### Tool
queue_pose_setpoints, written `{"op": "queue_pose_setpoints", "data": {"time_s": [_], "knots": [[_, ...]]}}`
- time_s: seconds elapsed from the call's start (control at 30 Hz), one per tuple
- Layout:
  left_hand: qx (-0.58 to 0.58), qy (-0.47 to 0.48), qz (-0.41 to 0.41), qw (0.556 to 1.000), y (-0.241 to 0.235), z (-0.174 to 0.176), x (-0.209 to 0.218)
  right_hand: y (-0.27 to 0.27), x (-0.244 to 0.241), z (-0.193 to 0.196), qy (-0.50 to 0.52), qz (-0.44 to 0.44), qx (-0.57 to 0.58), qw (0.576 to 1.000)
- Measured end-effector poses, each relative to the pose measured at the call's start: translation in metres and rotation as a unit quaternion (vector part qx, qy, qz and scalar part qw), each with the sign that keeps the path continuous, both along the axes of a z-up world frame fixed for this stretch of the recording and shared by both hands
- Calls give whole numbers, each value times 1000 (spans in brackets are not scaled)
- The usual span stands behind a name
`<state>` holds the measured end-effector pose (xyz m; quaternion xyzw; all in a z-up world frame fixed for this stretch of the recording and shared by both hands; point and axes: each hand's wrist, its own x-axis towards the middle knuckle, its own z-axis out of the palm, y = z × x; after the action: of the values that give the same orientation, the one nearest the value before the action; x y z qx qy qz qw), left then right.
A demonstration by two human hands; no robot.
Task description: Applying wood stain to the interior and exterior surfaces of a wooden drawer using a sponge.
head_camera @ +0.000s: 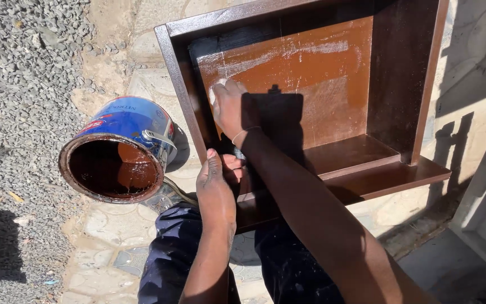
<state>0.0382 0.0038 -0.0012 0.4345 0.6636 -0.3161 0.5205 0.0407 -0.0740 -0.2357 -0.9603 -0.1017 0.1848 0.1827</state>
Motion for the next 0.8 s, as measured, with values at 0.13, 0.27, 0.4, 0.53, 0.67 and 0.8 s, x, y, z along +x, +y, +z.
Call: {"op": "queue_pose_setpoints", "data": {"time_s": [0.13, 0.27, 0.4, 0.53, 0.67, 0.8], "knots": [[-20, -2, -19, 1000, 3, 3, 10, -107, 65, 40, 203, -37, -113, 972], [-54, 16, 94, 994, 11, 5, 1, -234, 63, 30, 29, -200, -206, 958], [-42, -23, 133, 990, 8, -9, -8, -137, 67, 21, 59, -356, -82, 929], [-2, -75, 20, 997, 12, -30, -34, 1, 59, 25, 201, -85, -6, 976], [-10, -66, 21, 998, 16, -22, -33, -82, 81, 27, 129, -6, -159, 979], [-21, -28, 66, 997, 22, -18, -29, -248, 113, 19, 38, -108, -225, 968]]}}
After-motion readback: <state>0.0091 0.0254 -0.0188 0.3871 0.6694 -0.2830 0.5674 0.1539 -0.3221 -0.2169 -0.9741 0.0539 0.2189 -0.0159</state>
